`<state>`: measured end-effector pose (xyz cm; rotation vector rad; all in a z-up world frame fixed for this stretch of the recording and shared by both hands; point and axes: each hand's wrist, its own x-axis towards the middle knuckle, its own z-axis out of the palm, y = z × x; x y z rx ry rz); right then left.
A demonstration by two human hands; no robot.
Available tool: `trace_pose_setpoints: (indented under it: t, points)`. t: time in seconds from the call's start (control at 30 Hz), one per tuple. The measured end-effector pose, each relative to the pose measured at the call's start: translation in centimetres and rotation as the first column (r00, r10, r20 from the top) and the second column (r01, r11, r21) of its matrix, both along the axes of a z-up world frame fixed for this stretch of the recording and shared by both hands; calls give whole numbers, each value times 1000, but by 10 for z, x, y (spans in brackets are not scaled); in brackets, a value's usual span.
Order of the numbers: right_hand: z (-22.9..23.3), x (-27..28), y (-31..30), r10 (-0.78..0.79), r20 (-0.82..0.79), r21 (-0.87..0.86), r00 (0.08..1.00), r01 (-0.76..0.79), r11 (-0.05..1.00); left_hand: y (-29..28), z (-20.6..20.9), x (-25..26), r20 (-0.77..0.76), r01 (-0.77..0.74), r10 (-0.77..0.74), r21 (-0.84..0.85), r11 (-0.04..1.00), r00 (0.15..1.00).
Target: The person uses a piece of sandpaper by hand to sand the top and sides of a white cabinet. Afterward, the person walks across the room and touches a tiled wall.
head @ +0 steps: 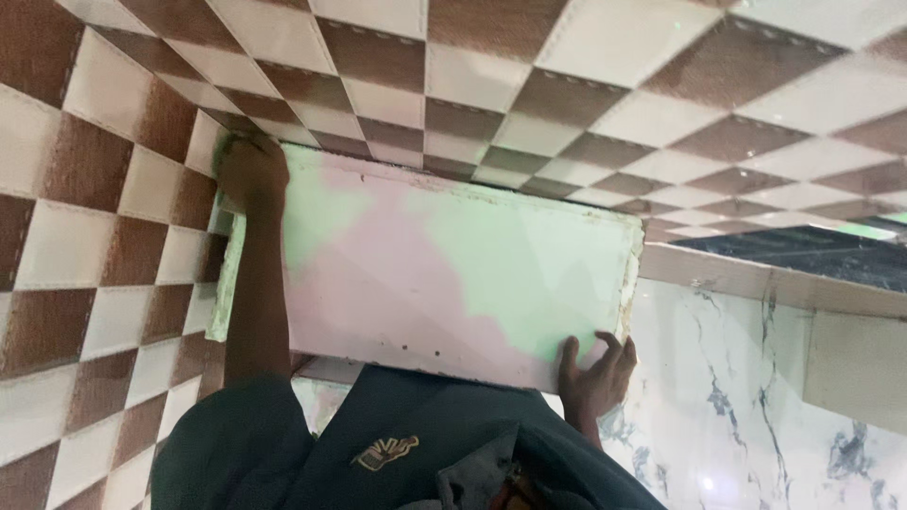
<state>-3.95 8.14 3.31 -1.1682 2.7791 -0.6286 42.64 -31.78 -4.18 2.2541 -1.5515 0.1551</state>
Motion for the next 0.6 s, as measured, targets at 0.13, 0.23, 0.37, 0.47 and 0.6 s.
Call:
trace_pose_setpoints:
  t: [0.13, 0.23, 0.37, 0.47, 0.6]
  points:
    - [-11, -7, 5, 42, -63, -25, 997, -44, 999, -3, -7, 0, -14, -16, 15, -130, 991, 1000]
    - [-16, -8, 8, 71, -94, -111, 993, -81, 991, -6, -16, 8, -35, 49, -51, -73, 996, 998]
    - [-14, -6, 11, 43, -68, -162, 997, -53, 985, -12, -21, 12, 47, 51, -43, -178, 983, 998]
    - [-8, -6, 13, 31, -53, -175, 998, -40, 984, -9, -12, 6, 10, 25, -24, -99, 995, 1000]
    - [-4, -6, 16, 41, -17, -126, 999, -43, 991, 8, -1, -4, -64, -73, 70, -37, 997, 996]
